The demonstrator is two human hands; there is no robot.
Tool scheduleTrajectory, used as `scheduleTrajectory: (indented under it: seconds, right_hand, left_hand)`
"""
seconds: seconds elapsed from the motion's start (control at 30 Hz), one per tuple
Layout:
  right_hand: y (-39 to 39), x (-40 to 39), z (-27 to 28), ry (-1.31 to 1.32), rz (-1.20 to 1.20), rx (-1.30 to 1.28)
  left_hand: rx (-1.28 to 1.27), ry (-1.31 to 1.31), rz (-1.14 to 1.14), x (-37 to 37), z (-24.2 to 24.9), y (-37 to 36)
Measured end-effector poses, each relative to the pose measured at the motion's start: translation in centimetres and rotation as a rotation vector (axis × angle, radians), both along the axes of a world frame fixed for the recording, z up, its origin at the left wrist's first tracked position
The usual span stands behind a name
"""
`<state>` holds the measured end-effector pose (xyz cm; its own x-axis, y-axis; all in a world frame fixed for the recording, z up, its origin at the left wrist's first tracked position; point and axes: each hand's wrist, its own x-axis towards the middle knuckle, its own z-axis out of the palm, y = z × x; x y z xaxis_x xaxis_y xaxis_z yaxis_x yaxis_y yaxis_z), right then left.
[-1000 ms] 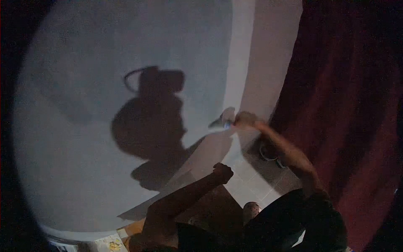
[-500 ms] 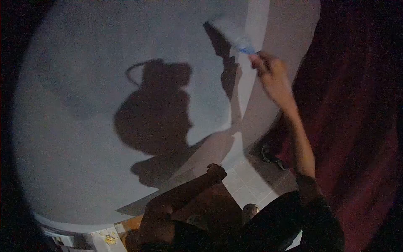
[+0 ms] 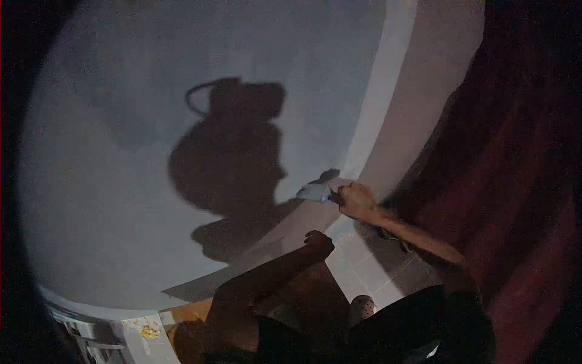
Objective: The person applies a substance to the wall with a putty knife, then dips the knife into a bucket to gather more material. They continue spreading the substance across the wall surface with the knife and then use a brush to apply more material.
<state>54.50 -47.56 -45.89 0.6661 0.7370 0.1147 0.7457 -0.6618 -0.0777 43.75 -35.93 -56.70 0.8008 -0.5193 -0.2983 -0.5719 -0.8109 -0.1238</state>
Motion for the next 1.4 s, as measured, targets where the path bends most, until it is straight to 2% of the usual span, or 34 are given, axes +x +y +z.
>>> scheduleTrajectory:
  seconds: [0.03,0.13,0.17,0.27,0.33,0.4,0.43,0.5,0.6,0.67,0.73,0.8,0.87,0.97,1.03,1.07,1.13,1.2,1.27,1.33,1.4]
  right_hand:
    - [0.5,0.6,1.9,-0.03,0.005,0.019]
    - [0.8,0.8,10.2,0.039,-0.083,0.123]
    - [0.6,0.5,12.8,0.017,-0.076,0.219]
    - [-0.1,-1.8,20.7,-0.082,-0.047,0.489]
    - [0.1,-2.7,23.3,-0.243,-0.092,0.746]
    - [0.3,-2.9,25.1,-0.339,-0.148,0.818]
    - [0.4,-2.8,25.5,-0.386,-0.179,0.858]
    - [1.2,-1.7,24.2,-0.405,-0.092,0.829]
    - [3.6,1.5,17.5,-0.538,-0.027,0.787]
    - [4.4,-0.3,15.4,-0.195,-0.052,0.725]
    - [4.3,-0.6,11.8,-0.143,0.013,0.693]
    - [2.8,-0.4,6.4,-0.218,0.09,0.348]
    - [1.3,0.3,0.3,-0.131,0.168,0.097]
    - [1.7,-0.4,-1.7,0.06,-0.014,-0.063]
    - [1.9,0.0,0.2,0.023,0.064,0.1]
    - [2.0,0.4,1.9,0.006,0.099,0.178]
    - [2.3,0.5,7.1,0.078,-0.085,0.153]
    - [1.8,-1.0,12.9,-0.073,-0.024,0.359]
    - [0.7,0.5,16.1,-0.038,0.027,0.536]
    - [-0.3,-1.0,21.4,0.001,-0.07,0.587]
    - [-0.5,-2.0,23.6,-0.239,-0.08,0.757]
  left_hand:
    - [0.038,0.026,0.021,0.2,1.9,-0.3]
    - [0.114,0.18,-0.003,2.9,-4.7,-1.8]
    - [0.102,0.191,-0.013,3.3,-5.5,-1.9]
    - [0.058,0.171,-0.038,2.9,-3.6,-2.1]
    - [0.04,0.167,-0.04,2.7,-3.3,-1.9]
    - [0.032,0.162,-0.039,2.7,-3.2,-1.7]
    - [0.031,0.159,-0.038,2.7,-3.2,-1.6]
    - [0.029,0.159,-0.034,2.6,-3.1,-1.5]
    - [0.038,0.154,-0.035,2.4,-3.1,-1.0]
    - [0.046,0.152,-0.03,2.1,-3.3,-0.5]
    - [0.068,0.152,-0.011,2.0,-3.6,0.1]
    - [0.09,0.156,0.007,1.8,-4.1,0.5]
    - [0.112,0.14,0.029,2.0,-4.7,0.6]
    - [0.156,-0.014,0.078,2.5,-4.7,-0.2]
    - [0.182,-0.157,0.124,2.9,-4.5,-1.1]
    - [0.106,-0.109,0.05,3.2,-4.4,-1.1]
    - [-0.051,-0.019,-0.106,4.0,-3.6,-1.7]
    - [-0.035,0.045,-0.108,4.0,-2.3,-2.0]
    - [-0.023,0.113,-0.104,3.1,-0.3,-2.5]
    - [-0.013,0.187,-0.102,2.1,0.5,-3.1]
    - [0.019,0.168,-0.078,2.0,-0.5,-3.1]
